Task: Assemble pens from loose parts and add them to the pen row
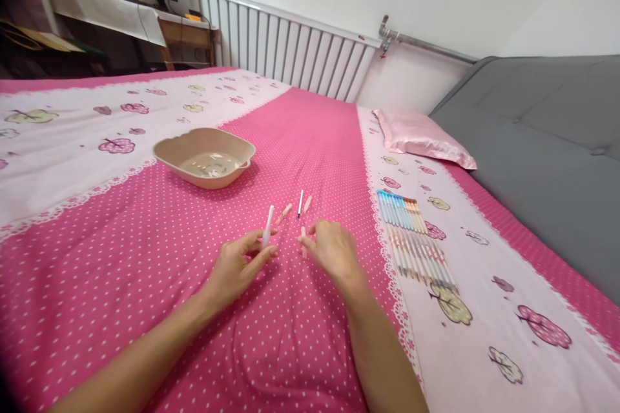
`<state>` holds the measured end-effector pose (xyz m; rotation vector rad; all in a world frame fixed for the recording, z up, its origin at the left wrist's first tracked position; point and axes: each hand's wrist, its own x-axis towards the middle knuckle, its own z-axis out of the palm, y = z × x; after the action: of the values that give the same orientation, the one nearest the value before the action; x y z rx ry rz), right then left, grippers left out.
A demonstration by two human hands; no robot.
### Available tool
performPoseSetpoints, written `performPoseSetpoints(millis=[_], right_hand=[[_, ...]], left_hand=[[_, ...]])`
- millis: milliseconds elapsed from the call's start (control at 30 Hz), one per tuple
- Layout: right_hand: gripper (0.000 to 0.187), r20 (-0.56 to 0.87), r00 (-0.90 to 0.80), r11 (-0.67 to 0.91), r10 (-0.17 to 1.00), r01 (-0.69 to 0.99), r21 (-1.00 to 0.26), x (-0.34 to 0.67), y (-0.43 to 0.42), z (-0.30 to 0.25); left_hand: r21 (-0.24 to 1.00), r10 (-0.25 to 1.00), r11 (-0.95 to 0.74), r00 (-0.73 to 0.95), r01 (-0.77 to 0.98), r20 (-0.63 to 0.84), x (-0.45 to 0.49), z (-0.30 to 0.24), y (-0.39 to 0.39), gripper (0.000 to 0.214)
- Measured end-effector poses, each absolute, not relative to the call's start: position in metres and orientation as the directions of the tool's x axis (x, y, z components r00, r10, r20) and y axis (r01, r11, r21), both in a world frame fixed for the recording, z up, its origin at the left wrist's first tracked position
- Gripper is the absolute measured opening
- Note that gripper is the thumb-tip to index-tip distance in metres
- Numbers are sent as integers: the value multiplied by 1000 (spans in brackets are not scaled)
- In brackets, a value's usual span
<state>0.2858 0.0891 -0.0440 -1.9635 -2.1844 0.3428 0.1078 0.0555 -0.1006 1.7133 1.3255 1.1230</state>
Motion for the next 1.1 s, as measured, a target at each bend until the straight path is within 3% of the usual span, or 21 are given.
performPoseSetpoints(millis=[167,300,400,533,633,733,800,900,1100], right_hand=[[26,-180,-98,60,979,977,-205,280,104,-69],[31,-260,-125,61,957,968,-242,279,109,-77],[34,-263,-164,87,951,956,-282,282,110,-77],[25,-157,-198,118,967,903,-413,286,111,-73],[20,-70,-223,133,972,775,-617,288,112,-70],[20,5,-251,140,968,526,-839,288,111,-65],[22,26,-254,122,967,373,-920,287,109,-60],[26,47,-235,103,971,235,-966,285,103,-52],[26,114,-181,139,977,131,-982,282,92,-39]], left_hand=[[898,973,-230,100,375,208,107,-101,56,39],[892,975,-221,82,395,205,106,-102,56,35],[886,975,-220,77,407,207,106,-101,55,34],[868,974,-228,97,440,206,107,-99,55,33],[856,973,-230,111,463,202,107,-99,54,32],[847,971,-239,125,475,204,108,-98,53,32],[840,970,-243,135,485,203,108,-97,52,32],[828,968,-249,150,502,201,108,-95,51,33],[805,961,-274,175,526,213,108,-91,50,34]])
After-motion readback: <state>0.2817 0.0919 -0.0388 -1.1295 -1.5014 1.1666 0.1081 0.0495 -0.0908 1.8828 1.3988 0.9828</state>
